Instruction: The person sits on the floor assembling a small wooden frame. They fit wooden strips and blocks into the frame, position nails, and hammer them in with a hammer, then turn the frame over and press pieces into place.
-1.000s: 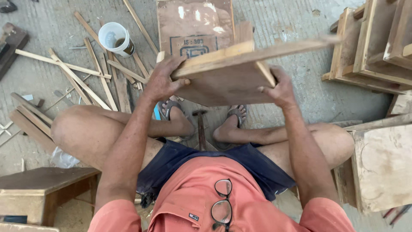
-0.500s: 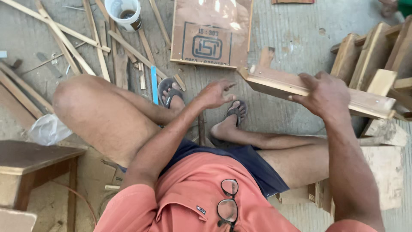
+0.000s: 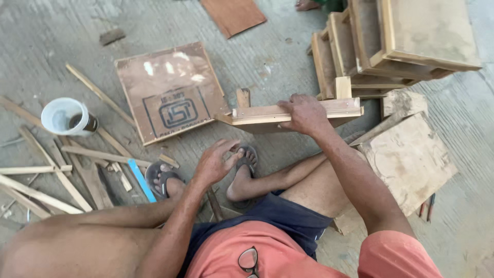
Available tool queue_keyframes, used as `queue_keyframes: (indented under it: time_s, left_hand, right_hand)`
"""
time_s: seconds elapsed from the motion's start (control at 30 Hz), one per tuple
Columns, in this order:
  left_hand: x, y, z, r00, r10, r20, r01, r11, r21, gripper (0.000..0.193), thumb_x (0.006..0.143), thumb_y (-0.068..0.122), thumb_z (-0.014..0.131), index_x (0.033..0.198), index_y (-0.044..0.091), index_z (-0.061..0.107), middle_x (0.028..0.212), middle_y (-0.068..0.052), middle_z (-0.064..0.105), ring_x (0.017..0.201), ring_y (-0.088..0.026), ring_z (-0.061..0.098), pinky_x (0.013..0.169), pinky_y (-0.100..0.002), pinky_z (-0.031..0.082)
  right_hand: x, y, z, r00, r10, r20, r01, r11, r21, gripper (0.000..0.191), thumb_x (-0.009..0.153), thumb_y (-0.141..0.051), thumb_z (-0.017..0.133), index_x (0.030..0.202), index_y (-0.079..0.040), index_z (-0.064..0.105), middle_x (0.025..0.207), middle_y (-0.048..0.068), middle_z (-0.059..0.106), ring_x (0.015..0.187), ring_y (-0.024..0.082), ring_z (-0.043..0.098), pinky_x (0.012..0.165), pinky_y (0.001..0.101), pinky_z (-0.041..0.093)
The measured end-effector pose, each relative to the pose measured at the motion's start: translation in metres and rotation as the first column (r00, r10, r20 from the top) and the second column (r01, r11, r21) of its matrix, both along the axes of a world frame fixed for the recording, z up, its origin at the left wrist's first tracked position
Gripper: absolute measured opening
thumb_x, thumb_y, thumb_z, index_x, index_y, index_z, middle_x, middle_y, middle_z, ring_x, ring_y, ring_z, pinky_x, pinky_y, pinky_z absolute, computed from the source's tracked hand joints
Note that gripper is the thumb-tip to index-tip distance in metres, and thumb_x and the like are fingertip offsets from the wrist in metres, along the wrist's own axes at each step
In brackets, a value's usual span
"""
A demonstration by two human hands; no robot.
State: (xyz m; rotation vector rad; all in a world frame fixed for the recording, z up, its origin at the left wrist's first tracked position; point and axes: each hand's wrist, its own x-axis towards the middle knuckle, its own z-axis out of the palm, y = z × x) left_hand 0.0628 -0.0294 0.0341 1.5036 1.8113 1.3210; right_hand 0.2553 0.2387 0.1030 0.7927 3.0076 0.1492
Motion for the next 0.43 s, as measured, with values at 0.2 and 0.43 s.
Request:
queue_keyframes:
  time_s: [0.2, 0.43]
  left_hand:
    - [-0.003, -0.009, -0.031, 1.0, 0.008, 0.006, -0.007, 0.994, -0.106, 0.039, 0.084, 0.017, 0.077, 0.12, 0.002, 0.071, 0.107, -0.014, 0.073, 0.095, -0.027, 0.073, 0.086, -0.037, 0.056]
    - [-0.014, -0.009, -0.071, 0.996, 0.086, 0.03, -0.074, 0.953, -0.293, 0.042, 0.084, 0.017, 0.076, 0.123, 0.003, 0.071, 0.111, -0.016, 0.073, 0.096, -0.026, 0.074, 0.089, -0.038, 0.056]
  right_hand:
    - [0.071, 0.094, -0.028, 0.992, -0.105, 0.064, 0.115, 0.976, -0.183, 0.082, 0.068, -0.052, 0.087, 0.138, -0.016, 0.064, 0.127, 0.016, 0.067, 0.121, 0.037, 0.061, 0.104, 0.0469, 0.048]
    - [0.135, 0.14, -0.066, 0.997, -0.07, -0.021, 0.064, 0.974, -0.219, 0.086, 0.065, -0.05, 0.088, 0.137, -0.011, 0.064, 0.136, 0.015, 0.065, 0.132, 0.035, 0.056, 0.113, 0.0426, 0.043]
